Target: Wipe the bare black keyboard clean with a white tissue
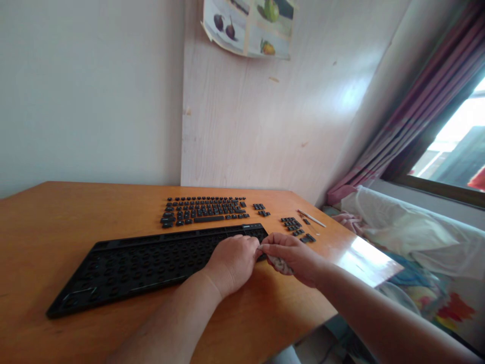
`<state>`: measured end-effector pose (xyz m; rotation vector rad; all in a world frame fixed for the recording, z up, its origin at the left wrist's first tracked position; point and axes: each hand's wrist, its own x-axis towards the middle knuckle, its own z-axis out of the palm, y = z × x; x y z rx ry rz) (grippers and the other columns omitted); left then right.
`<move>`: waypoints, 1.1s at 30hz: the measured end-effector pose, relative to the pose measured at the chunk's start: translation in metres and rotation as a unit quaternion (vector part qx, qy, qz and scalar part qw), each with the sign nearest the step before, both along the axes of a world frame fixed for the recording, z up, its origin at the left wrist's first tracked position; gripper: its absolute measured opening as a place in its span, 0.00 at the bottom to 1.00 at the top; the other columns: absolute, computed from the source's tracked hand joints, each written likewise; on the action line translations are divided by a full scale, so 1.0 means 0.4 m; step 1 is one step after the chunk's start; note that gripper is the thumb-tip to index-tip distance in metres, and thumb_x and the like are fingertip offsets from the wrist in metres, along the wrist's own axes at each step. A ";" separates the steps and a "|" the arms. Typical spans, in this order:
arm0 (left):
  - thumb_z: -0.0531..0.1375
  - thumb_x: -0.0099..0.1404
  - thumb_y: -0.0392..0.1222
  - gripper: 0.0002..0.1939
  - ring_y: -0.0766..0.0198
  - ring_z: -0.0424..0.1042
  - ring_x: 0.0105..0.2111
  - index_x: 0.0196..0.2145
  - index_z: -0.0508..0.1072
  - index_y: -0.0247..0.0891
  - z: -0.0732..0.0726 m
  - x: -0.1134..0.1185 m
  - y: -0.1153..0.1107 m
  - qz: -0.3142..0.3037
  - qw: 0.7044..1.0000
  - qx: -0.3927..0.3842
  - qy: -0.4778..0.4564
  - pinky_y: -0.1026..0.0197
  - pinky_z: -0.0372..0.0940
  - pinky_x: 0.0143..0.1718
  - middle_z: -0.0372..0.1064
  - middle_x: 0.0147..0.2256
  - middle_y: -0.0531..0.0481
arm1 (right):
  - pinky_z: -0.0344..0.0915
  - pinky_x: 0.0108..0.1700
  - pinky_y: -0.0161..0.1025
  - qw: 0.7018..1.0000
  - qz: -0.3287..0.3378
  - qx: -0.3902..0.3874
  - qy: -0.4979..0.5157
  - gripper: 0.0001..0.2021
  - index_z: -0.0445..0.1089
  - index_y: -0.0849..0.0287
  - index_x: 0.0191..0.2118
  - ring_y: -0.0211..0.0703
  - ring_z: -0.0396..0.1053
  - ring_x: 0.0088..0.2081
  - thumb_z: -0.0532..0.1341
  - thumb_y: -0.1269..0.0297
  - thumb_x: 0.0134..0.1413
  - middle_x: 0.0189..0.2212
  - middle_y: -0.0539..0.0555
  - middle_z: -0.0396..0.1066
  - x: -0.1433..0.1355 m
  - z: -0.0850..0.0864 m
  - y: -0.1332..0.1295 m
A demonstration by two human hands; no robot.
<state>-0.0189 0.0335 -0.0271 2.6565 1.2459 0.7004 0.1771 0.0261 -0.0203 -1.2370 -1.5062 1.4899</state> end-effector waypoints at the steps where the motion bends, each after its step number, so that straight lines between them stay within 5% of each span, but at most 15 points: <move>1: 0.46 0.72 0.48 0.18 0.57 0.72 0.35 0.31 0.69 0.40 0.001 -0.001 0.000 -0.006 0.999 -0.031 -0.019 0.57 0.63 0.36 0.73 0.32 0.47 | 0.49 0.20 0.29 1.000 0.004 0.015 -0.013 0.15 0.68 0.60 0.37 0.29 0.57 0.20 0.66 0.53 0.51 0.22 0.46 0.65 0.001 0.004 -0.002; 8: 0.47 0.69 0.57 0.21 0.65 0.64 0.27 0.30 0.67 0.38 0.003 -0.002 0.003 -0.084 0.931 -0.285 -0.211 0.63 0.58 0.29 0.66 0.26 0.53 | 0.58 0.25 0.30 0.979 0.027 0.147 -0.140 0.17 0.70 0.60 0.43 0.32 0.61 0.25 0.62 0.51 0.56 0.29 0.49 0.69 0.005 0.026 -0.026; 13: 0.50 0.67 0.53 0.19 0.67 0.59 0.24 0.26 0.65 0.37 0.008 0.004 -0.005 -0.096 0.864 -0.380 -0.315 0.63 0.55 0.28 0.60 0.22 0.55 | 0.65 0.33 0.35 0.906 0.011 0.341 -0.250 0.12 0.70 0.57 0.45 0.38 0.67 0.32 0.57 0.57 0.61 0.34 0.53 0.71 -0.002 0.028 -0.049; 16: 0.49 0.67 0.53 0.19 0.67 0.59 0.23 0.25 0.65 0.37 0.008 0.008 -0.004 -0.095 0.853 -0.392 -0.330 0.63 0.55 0.27 0.60 0.21 0.55 | 0.64 0.37 0.37 0.880 0.007 0.384 -0.280 0.10 0.72 0.57 0.42 0.40 0.68 0.35 0.57 0.59 0.62 0.35 0.54 0.71 -0.008 0.033 -0.055; 19: 0.45 0.69 0.55 0.23 0.65 0.63 0.24 0.27 0.66 0.38 0.003 0.006 0.004 -0.068 0.895 -0.324 -0.298 0.62 0.57 0.29 0.64 0.22 0.53 | 0.62 0.29 0.34 0.931 -0.020 0.284 -0.227 0.12 0.71 0.59 0.39 0.36 0.65 0.27 0.56 0.57 0.62 0.28 0.51 0.69 -0.012 0.032 -0.050; 23: 0.47 0.70 0.53 0.18 0.61 0.69 0.32 0.38 0.70 0.40 0.001 -0.002 0.006 -0.002 0.972 -0.109 -0.209 0.59 0.61 0.36 0.71 0.31 0.50 | 0.54 0.23 0.31 0.981 -0.064 0.145 -0.108 0.14 0.70 0.61 0.35 0.31 0.57 0.22 0.62 0.52 0.56 0.22 0.46 0.63 -0.008 0.023 -0.037; 28: 0.52 0.70 0.49 0.17 0.58 0.70 0.43 0.53 0.67 0.42 0.006 0.005 -0.008 -0.037 0.991 0.053 -0.120 0.56 0.62 0.46 0.71 0.44 0.47 | 0.49 0.22 0.30 0.996 -0.066 0.052 0.011 0.16 0.69 0.62 0.33 0.30 0.56 0.21 0.66 0.52 0.52 0.22 0.47 0.63 0.001 0.011 -0.032; 33: 0.47 0.73 0.43 0.15 0.59 0.69 0.38 0.37 0.72 0.40 0.013 0.010 -0.010 -0.039 0.994 0.092 -0.045 0.57 0.62 0.41 0.69 0.35 0.48 | 0.47 0.20 0.30 0.998 -0.052 0.007 0.038 0.15 0.68 0.61 0.33 0.30 0.55 0.19 0.66 0.53 0.52 0.20 0.47 0.64 -0.004 0.007 -0.038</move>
